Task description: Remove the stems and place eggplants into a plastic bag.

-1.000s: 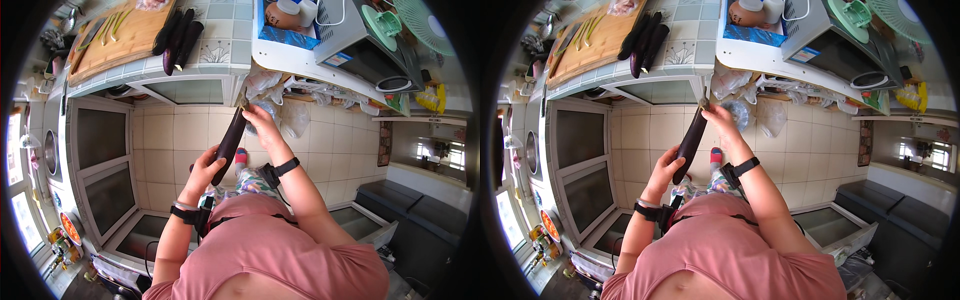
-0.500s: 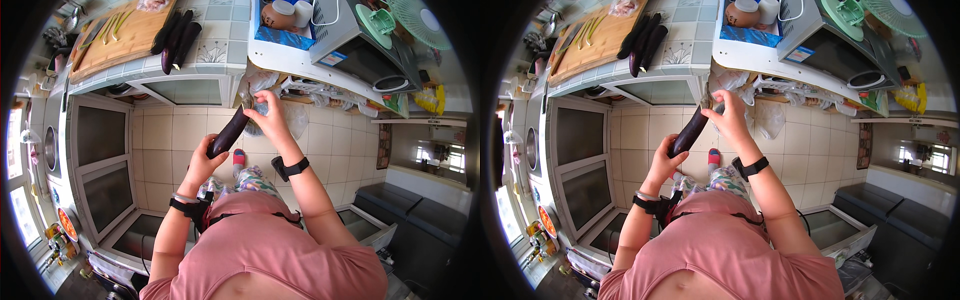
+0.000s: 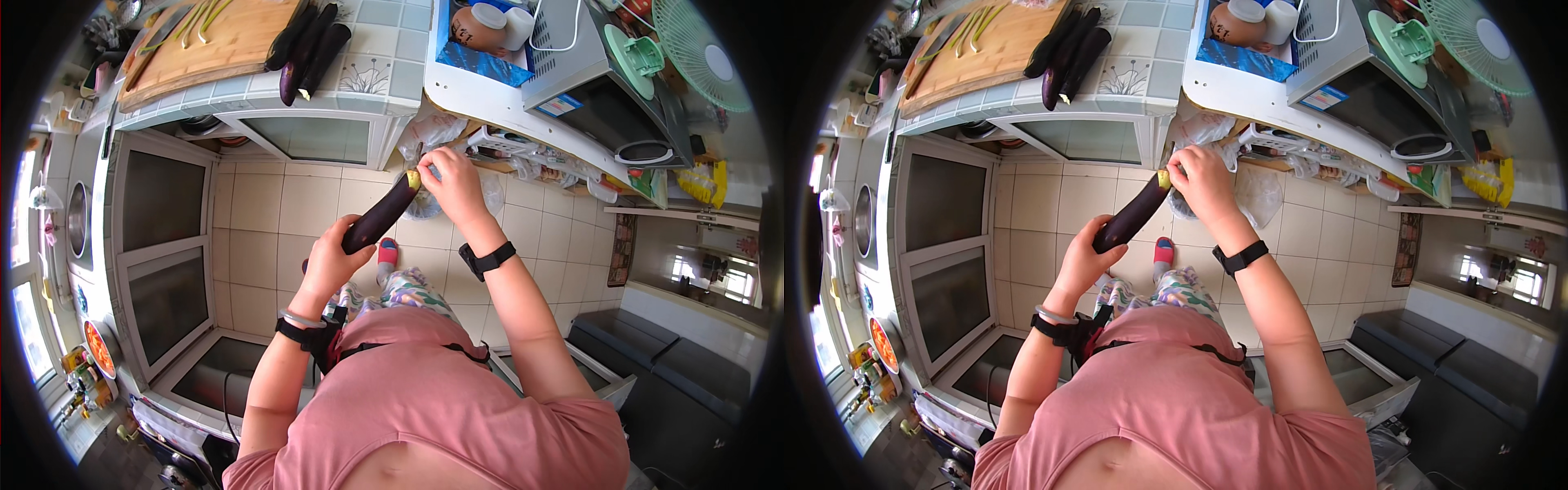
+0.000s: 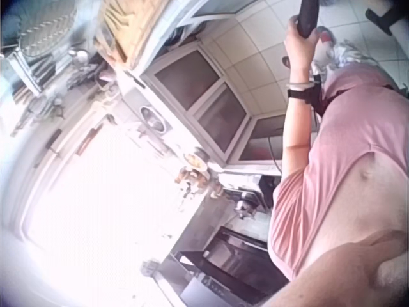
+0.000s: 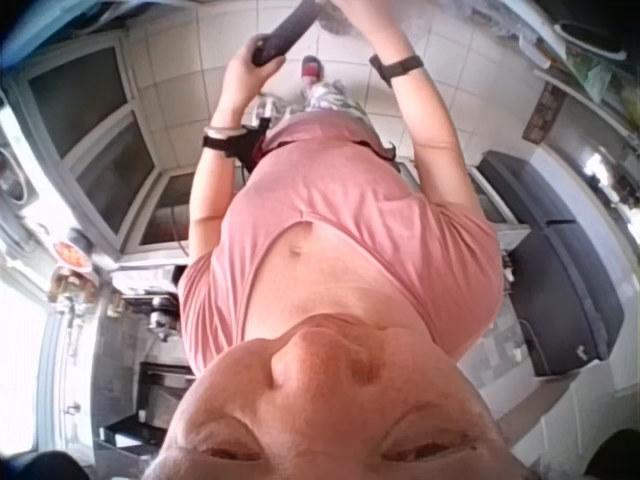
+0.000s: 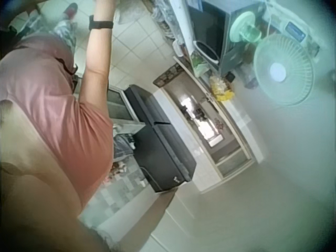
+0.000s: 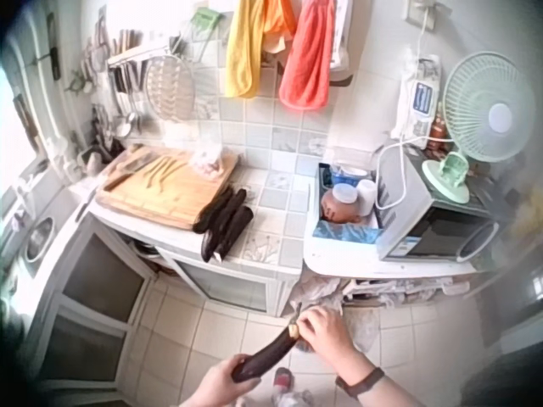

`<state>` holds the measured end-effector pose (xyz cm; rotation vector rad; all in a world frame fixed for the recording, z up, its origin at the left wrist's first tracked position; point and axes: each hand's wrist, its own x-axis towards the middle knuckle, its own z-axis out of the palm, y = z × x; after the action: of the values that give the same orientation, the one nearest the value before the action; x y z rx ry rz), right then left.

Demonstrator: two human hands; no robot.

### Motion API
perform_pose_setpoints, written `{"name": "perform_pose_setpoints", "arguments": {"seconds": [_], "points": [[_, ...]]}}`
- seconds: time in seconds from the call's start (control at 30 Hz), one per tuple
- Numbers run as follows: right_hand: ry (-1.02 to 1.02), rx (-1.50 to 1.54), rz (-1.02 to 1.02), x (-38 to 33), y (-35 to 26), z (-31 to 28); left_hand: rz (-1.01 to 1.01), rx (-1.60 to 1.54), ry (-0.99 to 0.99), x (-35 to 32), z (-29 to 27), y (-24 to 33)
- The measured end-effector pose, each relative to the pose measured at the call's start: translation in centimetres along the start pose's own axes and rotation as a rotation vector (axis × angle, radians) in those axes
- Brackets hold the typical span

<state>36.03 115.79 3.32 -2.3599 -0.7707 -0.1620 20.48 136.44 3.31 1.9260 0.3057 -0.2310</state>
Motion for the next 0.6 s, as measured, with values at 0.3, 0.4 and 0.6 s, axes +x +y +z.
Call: {"name": "perform_pose_setpoints", "arguments": {"seconds": [0.3,0.4,0.6], "points": [[-0.022,0.019,0.097,-0.3,0.3,2.1,0.064,0.135,0.039,0.2,-0.2,0.1],[0.082,0.193,0.171,-0.3,1.2,2.9,0.056,0.128,0.036,0.4,-0.3,0.0],[0.142,0.719,0.588,0.4,2.9,4.2,-0.035,-0.075,-0.078,0.7,-0.8,-0.6]]}}
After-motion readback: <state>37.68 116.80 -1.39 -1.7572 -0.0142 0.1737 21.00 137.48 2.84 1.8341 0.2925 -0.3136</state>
